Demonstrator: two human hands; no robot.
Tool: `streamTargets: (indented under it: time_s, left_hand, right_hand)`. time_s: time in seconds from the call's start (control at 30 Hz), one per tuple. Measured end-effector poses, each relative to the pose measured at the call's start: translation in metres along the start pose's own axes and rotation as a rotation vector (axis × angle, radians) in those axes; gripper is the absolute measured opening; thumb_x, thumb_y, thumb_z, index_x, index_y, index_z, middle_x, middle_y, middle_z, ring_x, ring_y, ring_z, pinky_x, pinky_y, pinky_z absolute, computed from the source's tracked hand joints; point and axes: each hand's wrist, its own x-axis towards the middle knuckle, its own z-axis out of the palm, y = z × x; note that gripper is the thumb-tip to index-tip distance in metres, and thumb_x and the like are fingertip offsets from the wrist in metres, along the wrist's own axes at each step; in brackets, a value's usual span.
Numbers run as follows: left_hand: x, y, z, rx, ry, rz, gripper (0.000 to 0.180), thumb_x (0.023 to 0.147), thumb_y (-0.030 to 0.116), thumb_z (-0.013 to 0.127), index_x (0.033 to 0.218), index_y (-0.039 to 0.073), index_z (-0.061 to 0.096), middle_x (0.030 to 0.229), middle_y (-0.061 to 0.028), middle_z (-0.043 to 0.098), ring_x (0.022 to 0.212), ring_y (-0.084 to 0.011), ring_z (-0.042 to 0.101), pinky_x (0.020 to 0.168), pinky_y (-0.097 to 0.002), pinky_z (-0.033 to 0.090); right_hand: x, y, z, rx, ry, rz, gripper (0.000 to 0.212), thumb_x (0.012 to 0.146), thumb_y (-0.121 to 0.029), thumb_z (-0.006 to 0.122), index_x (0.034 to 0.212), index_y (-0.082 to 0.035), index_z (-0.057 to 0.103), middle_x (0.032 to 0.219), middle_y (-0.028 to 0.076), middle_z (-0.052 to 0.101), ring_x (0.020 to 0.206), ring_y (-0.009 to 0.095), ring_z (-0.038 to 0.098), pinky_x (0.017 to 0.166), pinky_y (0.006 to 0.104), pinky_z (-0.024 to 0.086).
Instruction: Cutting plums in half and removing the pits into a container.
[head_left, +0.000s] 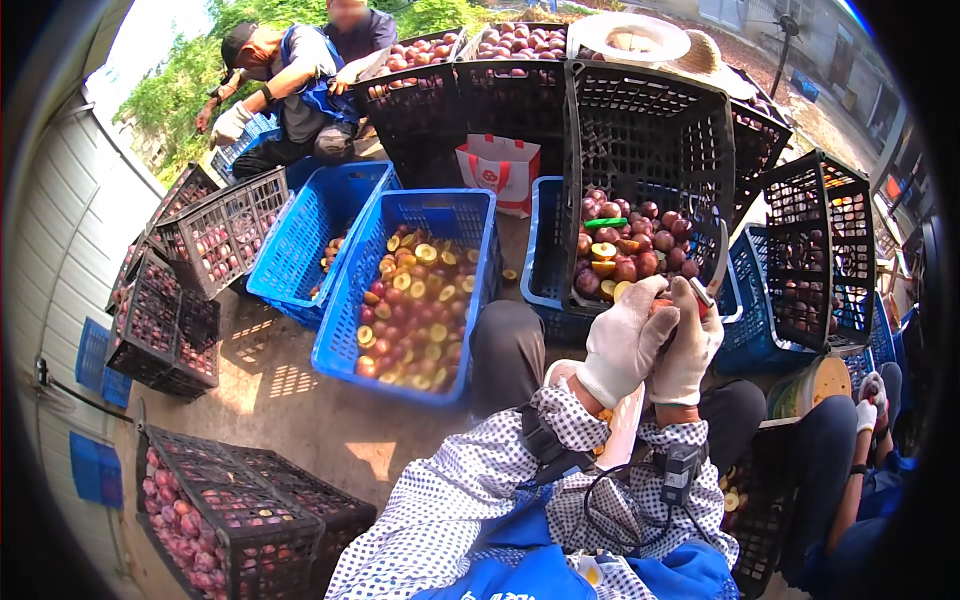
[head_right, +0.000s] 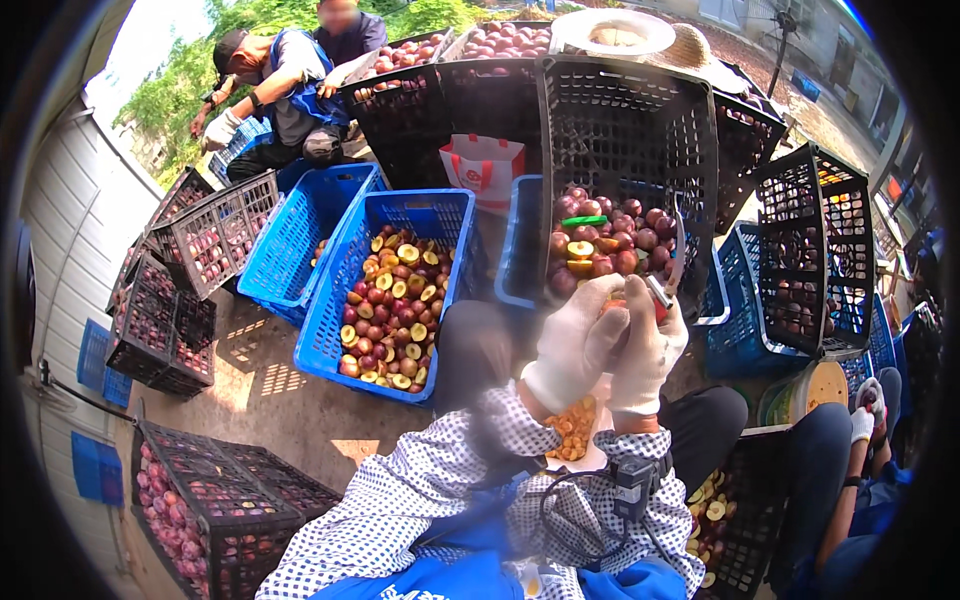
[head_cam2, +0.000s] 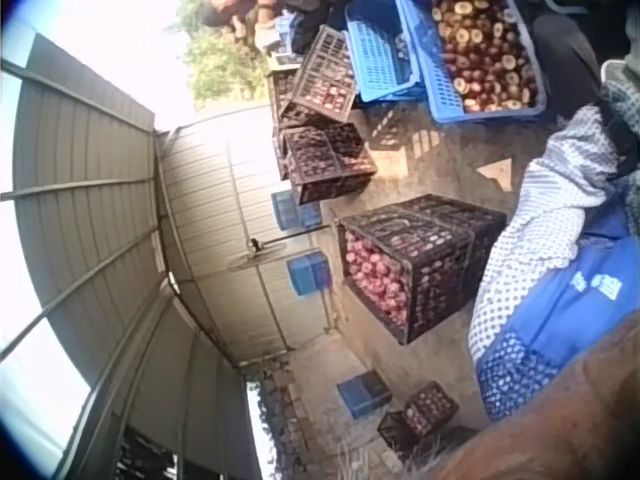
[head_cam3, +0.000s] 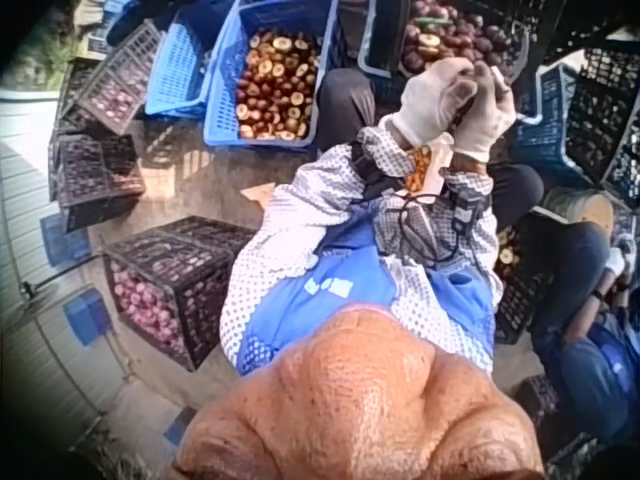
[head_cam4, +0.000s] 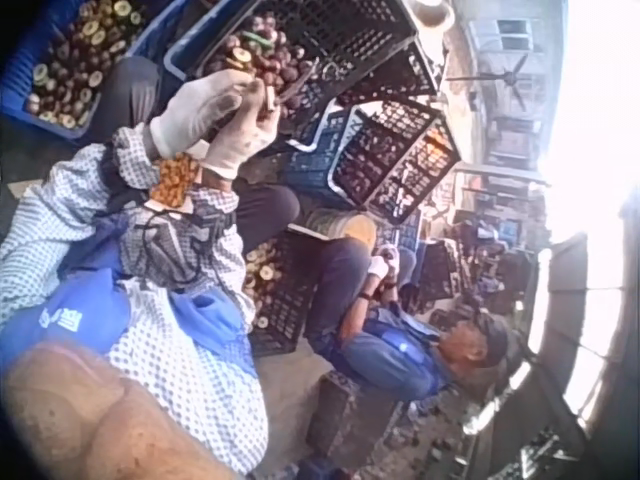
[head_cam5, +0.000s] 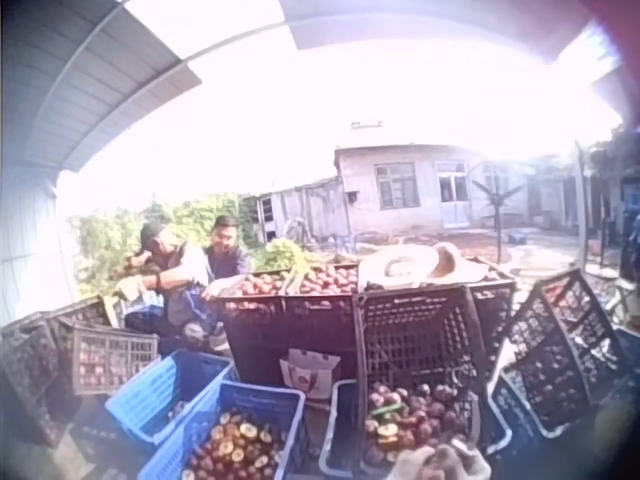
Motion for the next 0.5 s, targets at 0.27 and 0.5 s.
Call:
streamTargets:
  time_s: [0.27,0.5]
  left_hand:
    - [0.005,-0.009,0.020,0.098,0.101,0.092,0.047,0.103,0.044,0.050,0.125,0.003,0.062,0.110,-0.0221,0.067,0.095,-0.0389,0.069,0.079,-0.0408,0.057]
    - [-0.007,-0.027,0.032,-0.732,0.148,-0.326,0.045,0.105,0.042,0.052,0.121,0.002,0.065,0.102,-0.0015,0.067,0.089,-0.0074,0.059,0.079,-0.0219,0.050]
  right_hand:
    - [0.011,0.000,-0.004,-0.127,-0.026,-0.004,0.017,0.091,-0.017,0.075,0.094,-0.002,0.068,0.081,-0.003,0.062,0.072,0.002,0.050,0.065,0.0202,0.041]
    - [0.003,0.008,-0.003,-0.173,-0.105,-0.180,0.021,0.092,-0.008,0.071,0.076,-0.004,0.058,0.069,-0.009,0.049,0.066,0.000,0.041,0.056,0.0199,0.035]
